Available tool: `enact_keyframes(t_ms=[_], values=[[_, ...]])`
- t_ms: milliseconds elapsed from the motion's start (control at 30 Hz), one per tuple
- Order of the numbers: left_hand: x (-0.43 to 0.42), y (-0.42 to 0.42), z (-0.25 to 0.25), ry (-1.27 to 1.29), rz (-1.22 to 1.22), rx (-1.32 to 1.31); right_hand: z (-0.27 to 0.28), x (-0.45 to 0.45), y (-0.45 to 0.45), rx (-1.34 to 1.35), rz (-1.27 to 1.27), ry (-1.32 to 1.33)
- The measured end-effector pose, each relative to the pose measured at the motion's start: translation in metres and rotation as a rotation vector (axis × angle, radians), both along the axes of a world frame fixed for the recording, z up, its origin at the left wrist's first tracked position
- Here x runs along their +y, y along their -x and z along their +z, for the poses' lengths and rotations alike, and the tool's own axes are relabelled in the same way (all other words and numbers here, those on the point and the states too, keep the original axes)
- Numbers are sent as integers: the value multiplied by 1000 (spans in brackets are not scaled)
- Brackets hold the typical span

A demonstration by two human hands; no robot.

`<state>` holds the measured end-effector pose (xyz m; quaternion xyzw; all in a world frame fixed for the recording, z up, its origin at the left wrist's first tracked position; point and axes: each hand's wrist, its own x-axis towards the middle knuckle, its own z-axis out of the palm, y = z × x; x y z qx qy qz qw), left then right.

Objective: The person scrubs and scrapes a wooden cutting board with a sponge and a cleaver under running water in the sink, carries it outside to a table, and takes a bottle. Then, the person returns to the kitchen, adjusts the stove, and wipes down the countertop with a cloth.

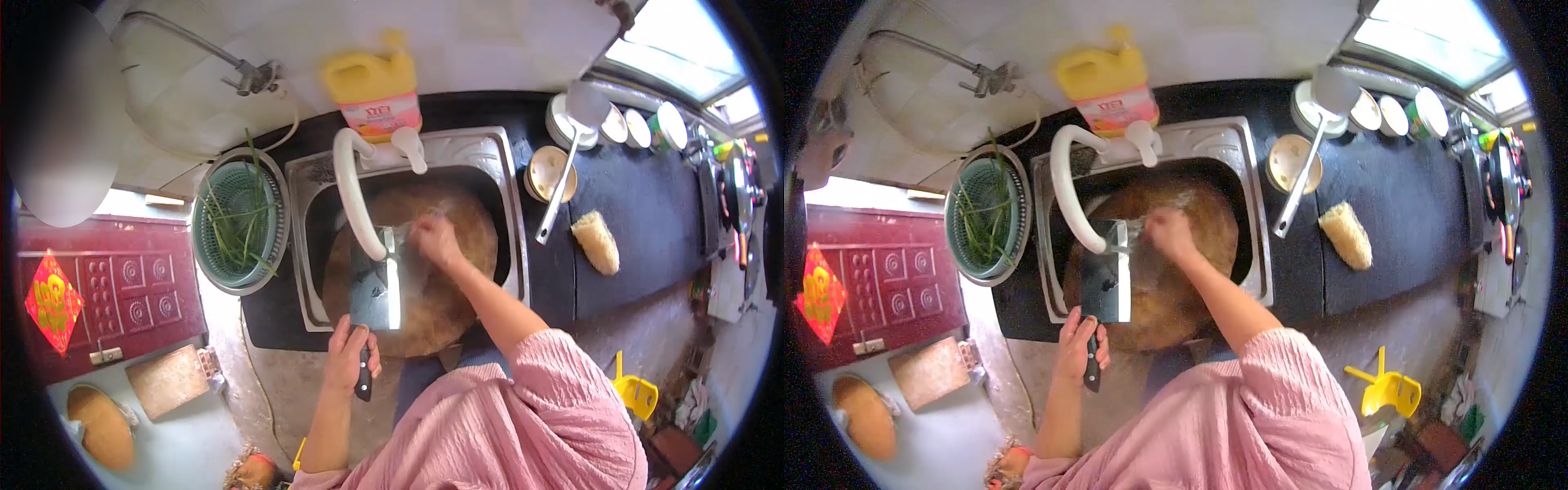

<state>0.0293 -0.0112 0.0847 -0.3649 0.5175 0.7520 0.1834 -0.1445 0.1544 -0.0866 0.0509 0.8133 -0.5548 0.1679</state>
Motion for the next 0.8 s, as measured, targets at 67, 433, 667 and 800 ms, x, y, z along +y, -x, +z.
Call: enact_keyframes(t_ms=[67, 433, 667, 800], values=[[2, 4, -4, -6, 78, -16, 35, -6, -13, 47, 245, -162], [-19, -4, -16, -58, 231, -107, -4, -116, 96, 986, 646, -286], [-21, -10, -17, -94, 268, -211, -5, -130, 133, 841, 939, -489], [-24, -15, -23, -106, 284, -219, 9, -60, 56, 431, 744, -113]])
